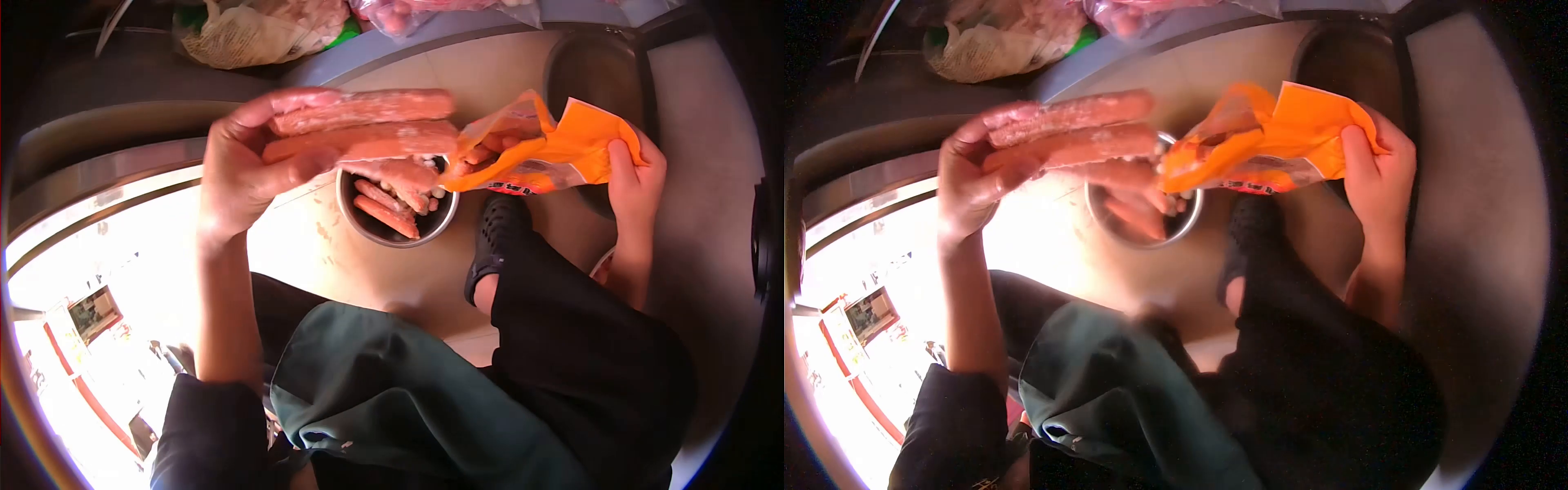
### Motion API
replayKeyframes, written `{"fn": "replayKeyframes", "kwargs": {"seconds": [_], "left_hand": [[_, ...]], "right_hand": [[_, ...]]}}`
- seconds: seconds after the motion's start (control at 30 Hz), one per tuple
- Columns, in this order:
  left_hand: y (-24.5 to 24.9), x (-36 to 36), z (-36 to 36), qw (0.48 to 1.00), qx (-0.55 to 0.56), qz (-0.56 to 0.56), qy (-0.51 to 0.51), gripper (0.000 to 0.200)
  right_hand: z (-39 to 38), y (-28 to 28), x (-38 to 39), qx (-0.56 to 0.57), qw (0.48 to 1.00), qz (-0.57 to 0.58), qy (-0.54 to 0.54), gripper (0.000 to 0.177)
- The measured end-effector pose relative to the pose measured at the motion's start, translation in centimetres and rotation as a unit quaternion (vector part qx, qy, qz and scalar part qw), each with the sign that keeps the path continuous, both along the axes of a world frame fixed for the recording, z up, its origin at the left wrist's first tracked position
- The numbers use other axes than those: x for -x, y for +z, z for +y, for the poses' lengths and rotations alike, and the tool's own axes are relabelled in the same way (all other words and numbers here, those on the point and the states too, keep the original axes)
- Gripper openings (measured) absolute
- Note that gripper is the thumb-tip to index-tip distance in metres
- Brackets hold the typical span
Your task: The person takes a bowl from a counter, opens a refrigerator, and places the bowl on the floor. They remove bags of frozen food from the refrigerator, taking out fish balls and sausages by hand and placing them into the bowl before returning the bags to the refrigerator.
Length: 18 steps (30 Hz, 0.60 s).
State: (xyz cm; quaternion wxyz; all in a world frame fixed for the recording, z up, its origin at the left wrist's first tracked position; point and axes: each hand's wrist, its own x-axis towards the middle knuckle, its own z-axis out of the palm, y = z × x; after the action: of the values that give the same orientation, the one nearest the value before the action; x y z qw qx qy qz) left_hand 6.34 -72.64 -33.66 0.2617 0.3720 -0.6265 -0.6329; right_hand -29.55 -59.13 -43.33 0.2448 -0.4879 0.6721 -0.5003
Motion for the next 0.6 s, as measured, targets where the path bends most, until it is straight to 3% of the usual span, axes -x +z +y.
{"fn": "replayKeyframes", "kwargs": {"seconds": [0.13, 0.23, 0.37, 0.4, 0.43, 0.53, 0.6], "left_hand": [[-5.3, -5.2, 0.2, 0.989, -0.139, -0.020, 0.054, 0.043], [-11.1, -6.6, 1.4, 0.988, -0.148, 0.013, 0.045, 0.049], [-15.6, -5.5, 3.3, 0.968, -0.234, -0.085, 0.031, 0.046], [-16.2, -5.3, 3.5, 0.968, -0.050, -0.243, -0.045, 0.043], [-16.2, -4.7, 3.5, 0.905, 0.138, -0.384, -0.119, 0.041], [-14.5, -3.4, 3.6, 0.878, 0.233, -0.413, -0.068, 0.034], [-10.6, -0.6, 3.5, 0.919, 0.219, -0.327, -0.006, 0.027]], "right_hand": [[-0.1, 0.0, 0.2, 0.009, 1.000, -0.016, 0.004, 0.019], [-0.2, 0.2, 0.4, 0.001, 1.000, -0.001, 0.014, 0.018], [-0.2, 0.5, 0.1, 0.001, 1.000, 0.008, 0.017, 0.018], [-0.3, 0.6, 0.0, -0.001, 1.000, 0.018, 0.014, 0.018], [-0.4, 0.7, 0.0, -0.002, 1.000, 0.019, 0.015, 0.018], [0.0, 0.7, -0.1, -0.007, 1.000, 0.007, 0.011, 0.018], [0.4, 0.4, 0.1, 0.024, 0.998, 0.045, 0.025, 0.020]]}}
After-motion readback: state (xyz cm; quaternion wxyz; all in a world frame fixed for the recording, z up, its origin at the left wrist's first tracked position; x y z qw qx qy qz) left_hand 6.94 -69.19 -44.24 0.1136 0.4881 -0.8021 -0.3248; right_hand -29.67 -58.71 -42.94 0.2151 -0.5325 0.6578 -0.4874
